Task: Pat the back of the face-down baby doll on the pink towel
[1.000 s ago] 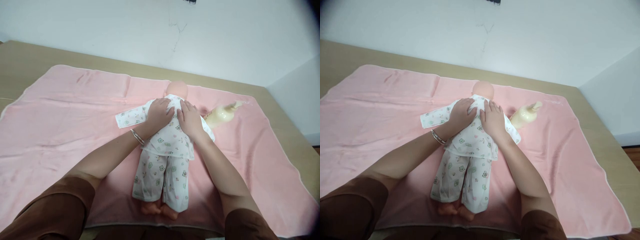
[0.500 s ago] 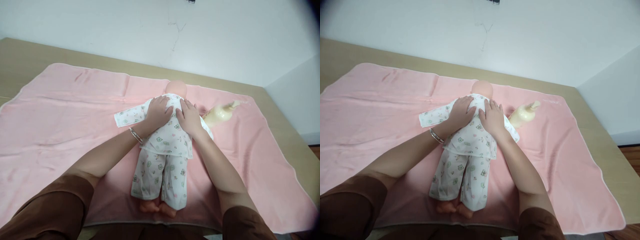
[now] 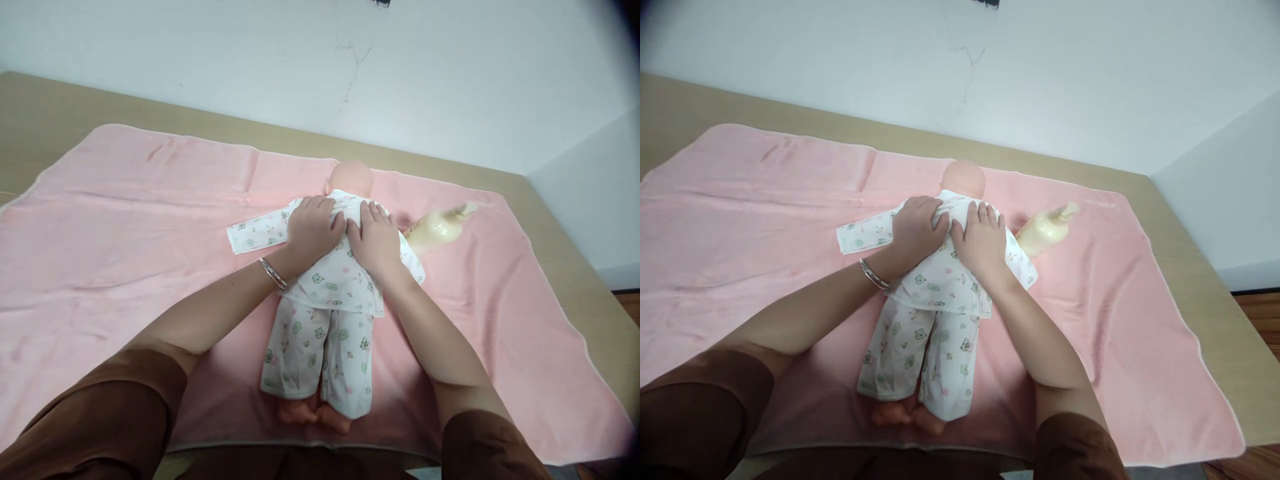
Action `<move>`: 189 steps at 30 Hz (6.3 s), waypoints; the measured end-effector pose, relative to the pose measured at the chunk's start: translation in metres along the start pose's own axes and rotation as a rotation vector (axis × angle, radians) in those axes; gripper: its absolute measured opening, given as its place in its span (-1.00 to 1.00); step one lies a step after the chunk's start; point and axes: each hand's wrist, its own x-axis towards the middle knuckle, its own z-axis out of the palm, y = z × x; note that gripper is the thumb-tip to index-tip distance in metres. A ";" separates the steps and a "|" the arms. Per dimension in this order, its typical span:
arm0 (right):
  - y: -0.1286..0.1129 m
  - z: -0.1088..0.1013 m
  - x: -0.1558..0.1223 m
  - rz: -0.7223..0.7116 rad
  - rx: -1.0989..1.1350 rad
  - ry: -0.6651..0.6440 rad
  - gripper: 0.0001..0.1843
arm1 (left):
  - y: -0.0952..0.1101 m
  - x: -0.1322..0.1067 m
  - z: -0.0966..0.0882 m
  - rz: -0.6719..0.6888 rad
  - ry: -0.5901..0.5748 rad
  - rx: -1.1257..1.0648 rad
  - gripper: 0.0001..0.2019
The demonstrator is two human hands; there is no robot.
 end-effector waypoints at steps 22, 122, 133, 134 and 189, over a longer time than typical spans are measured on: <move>0.004 0.003 0.007 -0.119 0.052 -0.007 -0.44 | 0.015 0.000 -0.018 -0.029 -0.114 0.211 -0.64; -0.008 -0.003 -0.006 -0.173 -0.003 0.031 -0.50 | 0.010 -0.014 -0.018 0.142 -0.066 -0.003 -0.68; 0.001 0.006 0.000 -0.116 0.153 0.023 -0.44 | 0.003 -0.008 -0.011 0.049 -0.126 -0.067 -0.56; 0.003 0.007 0.001 -0.109 0.170 0.008 -0.43 | 0.001 -0.006 -0.009 0.045 -0.137 -0.102 -0.55; -0.023 0.002 -0.019 -0.320 0.107 0.078 -0.44 | -0.022 -0.013 0.010 -0.076 0.127 -0.740 -0.45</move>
